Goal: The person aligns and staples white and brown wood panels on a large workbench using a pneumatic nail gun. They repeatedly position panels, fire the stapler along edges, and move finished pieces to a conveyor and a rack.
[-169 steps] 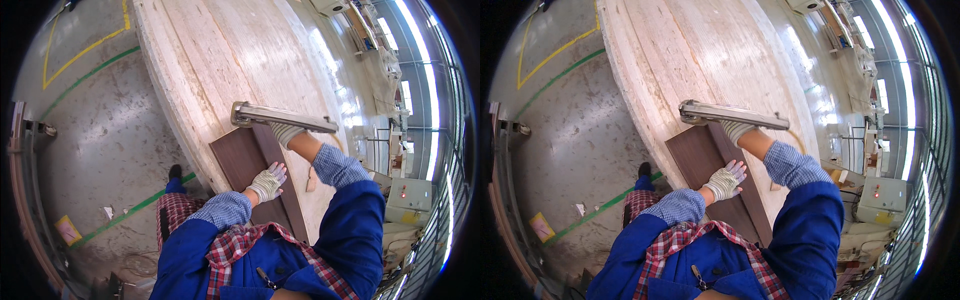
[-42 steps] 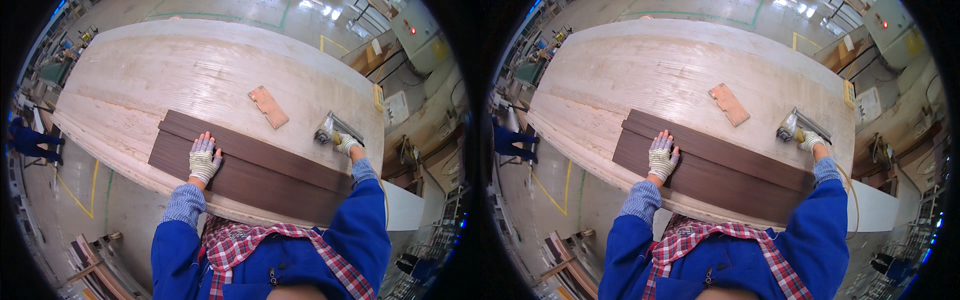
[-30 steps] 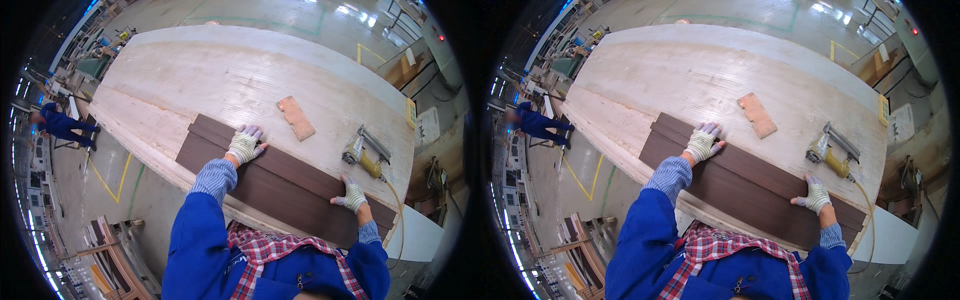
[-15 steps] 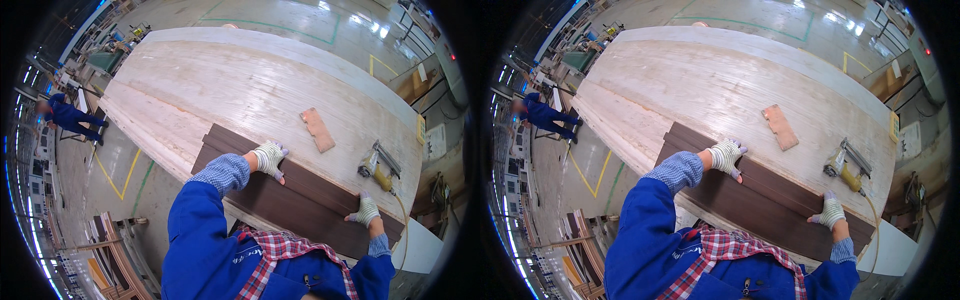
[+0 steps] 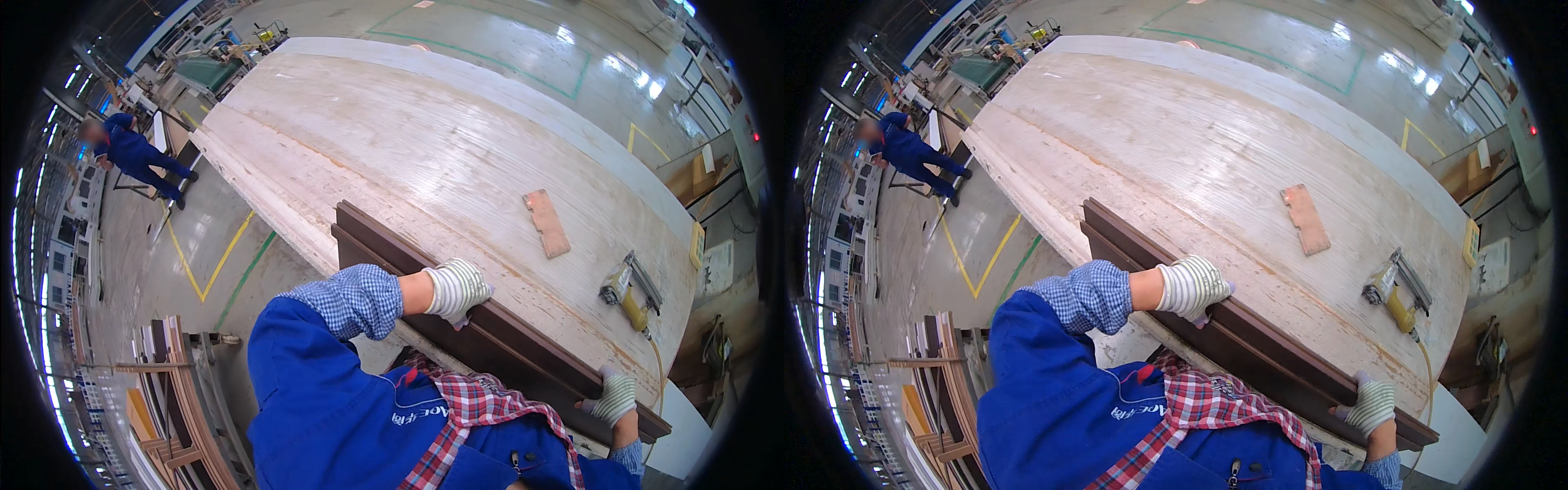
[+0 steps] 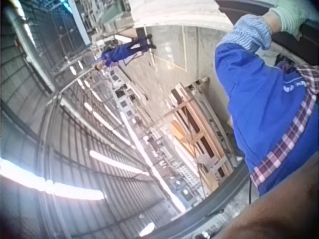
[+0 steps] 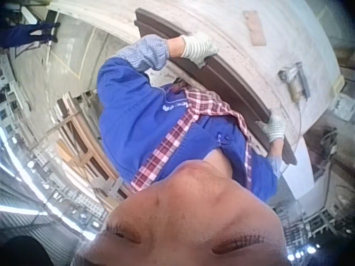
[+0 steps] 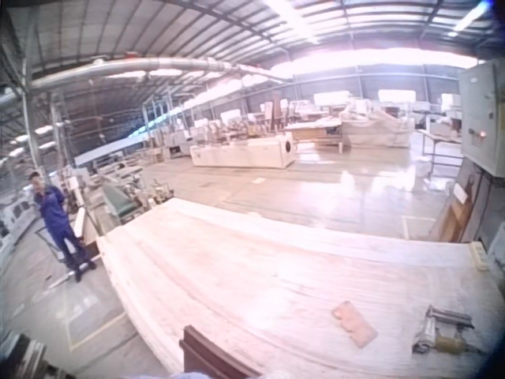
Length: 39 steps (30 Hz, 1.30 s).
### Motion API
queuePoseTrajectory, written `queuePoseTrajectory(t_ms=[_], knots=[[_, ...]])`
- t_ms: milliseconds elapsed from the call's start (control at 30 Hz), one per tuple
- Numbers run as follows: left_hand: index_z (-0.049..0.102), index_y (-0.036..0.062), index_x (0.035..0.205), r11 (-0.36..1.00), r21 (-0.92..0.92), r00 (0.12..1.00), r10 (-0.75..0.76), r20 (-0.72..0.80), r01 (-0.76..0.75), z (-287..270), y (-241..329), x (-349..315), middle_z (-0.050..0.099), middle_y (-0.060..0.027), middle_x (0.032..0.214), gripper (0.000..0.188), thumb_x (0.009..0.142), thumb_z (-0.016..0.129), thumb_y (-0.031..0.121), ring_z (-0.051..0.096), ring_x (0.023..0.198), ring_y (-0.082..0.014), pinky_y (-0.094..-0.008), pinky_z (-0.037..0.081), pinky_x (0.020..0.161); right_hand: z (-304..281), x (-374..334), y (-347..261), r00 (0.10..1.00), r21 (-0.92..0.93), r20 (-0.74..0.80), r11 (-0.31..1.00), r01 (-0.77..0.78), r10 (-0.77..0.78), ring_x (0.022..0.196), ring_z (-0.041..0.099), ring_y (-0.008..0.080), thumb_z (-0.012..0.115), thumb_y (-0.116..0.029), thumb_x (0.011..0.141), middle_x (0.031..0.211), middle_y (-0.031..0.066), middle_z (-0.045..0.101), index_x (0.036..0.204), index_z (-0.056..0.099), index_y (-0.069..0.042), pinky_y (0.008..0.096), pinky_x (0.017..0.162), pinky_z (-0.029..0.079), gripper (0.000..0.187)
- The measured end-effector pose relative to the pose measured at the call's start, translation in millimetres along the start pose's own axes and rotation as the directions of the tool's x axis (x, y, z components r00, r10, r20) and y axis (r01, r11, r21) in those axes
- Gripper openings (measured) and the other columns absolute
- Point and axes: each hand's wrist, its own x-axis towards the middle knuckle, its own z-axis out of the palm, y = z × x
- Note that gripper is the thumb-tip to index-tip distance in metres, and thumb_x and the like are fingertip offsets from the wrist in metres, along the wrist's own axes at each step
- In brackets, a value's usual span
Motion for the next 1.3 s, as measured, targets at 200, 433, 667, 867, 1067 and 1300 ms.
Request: queuePoseTrajectory(t_ms=[200,433,667,867,1067,1300], knots=[[0.059,0.0017,0.096,0.995,0.033,0.991,0.100,-0.085,-0.098,10.4,17.7,-36.3,0.064,-0.0186,0.077,0.049,0.065,0.076,0.035,0.065,0.075,-0.0367,-0.0458,0.051,0.063,14.7,-34.4,-12.7,0.953,-0.134,-0.208,0.972,0.195,-0.220,0.071,0.056,0.0376,0.085,-0.038,0.049,0.077,0.0174,0.056,0.081,0.054,-0.007,0.0442,0.065,0.046,0.054],[0.059,0.0063,0.089,0.930,0.368,0.857,0.173,-0.485,0.020,6.7,25.0,-29.1,0.061,-0.0103,0.080,0.040,0.061,0.075,0.030,0.060,0.074,-0.0276,-0.0429,0.045,0.071,18.8,-51.3,5.7,0.796,-0.307,-0.540,0.945,0.116,-0.273,0.066,0.057,0.0291,0.074,-0.027,0.061,0.069,0.0100,0.056,0.075,0.055,-0.009,0.0414,0.059,0.047,0.029],[0.058,0.0051,0.097,0.875,0.468,0.741,0.232,-0.630,0.124,77.2,0.4,-2.0,0.061,-0.0103,0.086,0.035,0.070,0.067,0.025,0.057,0.074,-0.0269,-0.0418,0.043,0.070,59.5,-7.8,4.1,0.671,-0.447,-0.662,0.895,0.007,-0.336,0.071,0.060,0.0207,0.053,-0.018,0.079,0.072,0.0043,0.057,0.086,0.057,-0.011,0.0354,0.060,0.050,0.010],[0.054,0.0041,0.089,0.896,0.440,0.595,0.326,-0.734,0.053,129.9,-13.2,2.6,0.061,-0.0125,0.091,0.013,0.076,0.054,0.006,0.059,0.081,-0.0300,-0.0459,0.047,0.074,100.9,-11.8,0.4,0.612,-0.458,-0.706,0.889,-0.013,-0.356,0.075,0.058,0.0183,0.054,-0.018,0.078,0.083,0.0044,0.058,0.088,0.056,-0.011,0.0344,0.060,0.049,0.013],[0.054,0.0062,0.090,0.904,0.418,0.649,0.265,-0.713,0.091,171.3,-17.5,26.2,0.059,-0.0140,0.099,0.014,0.078,0.055,0.014,0.059,0.087,-0.0300,-0.0422,0.049,0.072,151.8,9.3,10.7,0.573,-0.424,-0.748,0.905,-0.024,-0.336,0.091,0.058,0.0227,0.055,-0.016,0.077,0.112,0.0078,0.062,0.104,0.059,-0.009,0.0361,0.069,0.048,0.029],[0.054,0.0050,0.098,0.898,0.427,0.675,0.248,-0.695,0.110,202.1,-15.7,39.8,0.059,-0.0160,0.108,0.024,0.076,0.057,0.013,0.057,0.098,-0.0353,-0.0462,0.047,0.080,169.7,22.7,19.6,0.636,-0.381,-0.729,0.922,-0.071,-0.252,0.097,0.056,0.0254,0.057,-0.019,0.078,0.117,0.0089,0.060,0.111,0.057,-0.008,0.0389,0.075,0.046,0.035]])
